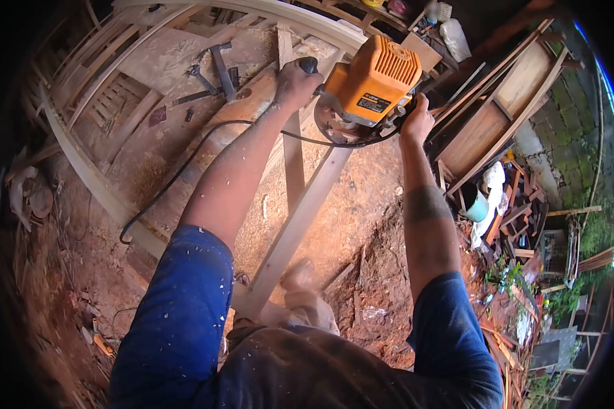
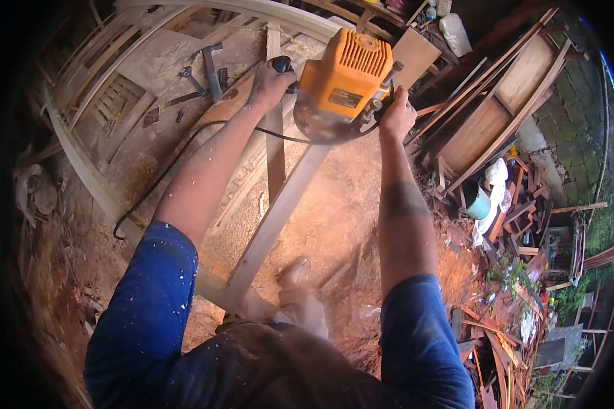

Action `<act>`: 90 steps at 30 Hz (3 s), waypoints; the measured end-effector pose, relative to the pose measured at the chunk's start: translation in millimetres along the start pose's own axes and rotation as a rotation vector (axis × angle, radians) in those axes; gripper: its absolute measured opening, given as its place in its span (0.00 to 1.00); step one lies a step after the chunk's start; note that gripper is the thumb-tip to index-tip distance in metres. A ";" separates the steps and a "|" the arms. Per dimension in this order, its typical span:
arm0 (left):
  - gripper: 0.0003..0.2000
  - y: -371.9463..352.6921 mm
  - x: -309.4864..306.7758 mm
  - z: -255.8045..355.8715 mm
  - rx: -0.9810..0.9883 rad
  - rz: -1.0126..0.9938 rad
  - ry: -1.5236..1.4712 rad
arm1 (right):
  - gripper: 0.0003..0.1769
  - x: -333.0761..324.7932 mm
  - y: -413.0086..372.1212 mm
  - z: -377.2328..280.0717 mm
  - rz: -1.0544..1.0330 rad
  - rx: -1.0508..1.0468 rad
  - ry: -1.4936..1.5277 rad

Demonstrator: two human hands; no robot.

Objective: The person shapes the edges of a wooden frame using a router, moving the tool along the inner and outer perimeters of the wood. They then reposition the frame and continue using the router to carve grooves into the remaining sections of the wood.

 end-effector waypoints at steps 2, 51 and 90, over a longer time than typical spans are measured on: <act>0.10 -8.4 -6.4 6.6 -0.043 -0.049 -0.058 | 0.34 -1.7 -5.7 -0.5 -0.002 0.034 0.001; 0.10 -205.2 -190.8 48.2 -0.171 -0.213 -0.055 | 0.26 -79.1 -249.8 -69.8 -0.019 0.000 0.213; 0.08 -215.4 -174.1 37.6 -0.203 -0.220 -0.157 | 0.30 -86.0 -231.9 -41.1 -0.075 0.070 0.041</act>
Point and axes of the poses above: each hand's wrist, its own y-axis towards the middle knuckle, its own x-axis out of the palm, z = x × y, the point moved 6 cm from there along y, towards the middle knuckle, and after that the axes turned 3 degrees about -x, right-handed, at the moved point
